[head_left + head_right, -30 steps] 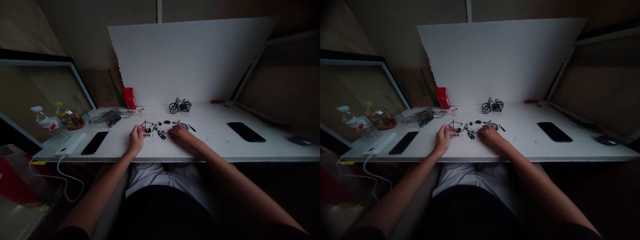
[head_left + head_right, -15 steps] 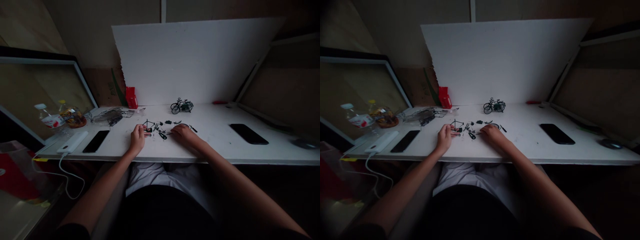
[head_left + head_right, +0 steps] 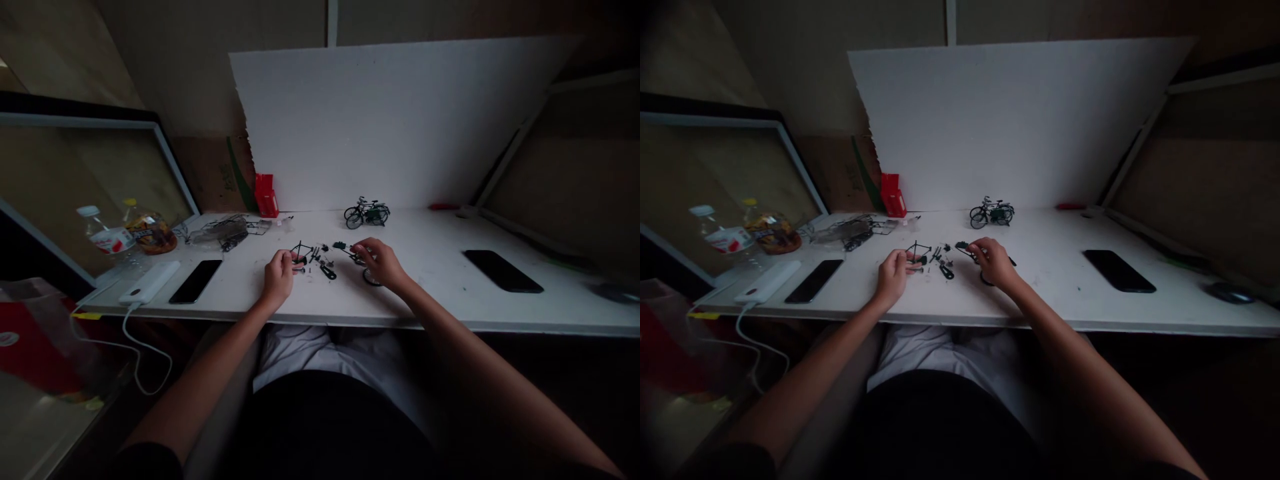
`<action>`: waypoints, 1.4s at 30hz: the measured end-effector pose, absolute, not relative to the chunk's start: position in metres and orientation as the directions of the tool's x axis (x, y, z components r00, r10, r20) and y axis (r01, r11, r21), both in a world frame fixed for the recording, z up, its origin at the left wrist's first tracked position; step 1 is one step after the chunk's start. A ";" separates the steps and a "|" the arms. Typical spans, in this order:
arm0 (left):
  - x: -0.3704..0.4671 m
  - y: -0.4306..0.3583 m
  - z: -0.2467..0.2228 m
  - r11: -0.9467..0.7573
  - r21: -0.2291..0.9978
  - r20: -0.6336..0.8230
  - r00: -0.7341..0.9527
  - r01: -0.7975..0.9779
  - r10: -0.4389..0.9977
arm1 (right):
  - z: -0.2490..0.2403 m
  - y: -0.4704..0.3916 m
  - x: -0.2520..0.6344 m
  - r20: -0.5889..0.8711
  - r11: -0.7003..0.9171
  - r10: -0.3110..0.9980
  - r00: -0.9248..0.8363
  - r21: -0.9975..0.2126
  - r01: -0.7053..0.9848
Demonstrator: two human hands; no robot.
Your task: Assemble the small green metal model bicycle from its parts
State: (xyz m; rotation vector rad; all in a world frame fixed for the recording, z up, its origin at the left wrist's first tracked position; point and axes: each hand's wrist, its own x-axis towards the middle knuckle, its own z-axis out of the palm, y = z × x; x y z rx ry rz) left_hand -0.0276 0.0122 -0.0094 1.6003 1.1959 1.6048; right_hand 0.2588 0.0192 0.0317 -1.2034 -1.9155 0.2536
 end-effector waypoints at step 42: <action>-0.030 0.021 -0.017 -0.424 0.896 0.440 -0.140 0.131 0.887 | 0.028 0.021 0.267 0.214 0.302 0.947 -0.241 -0.846 0.439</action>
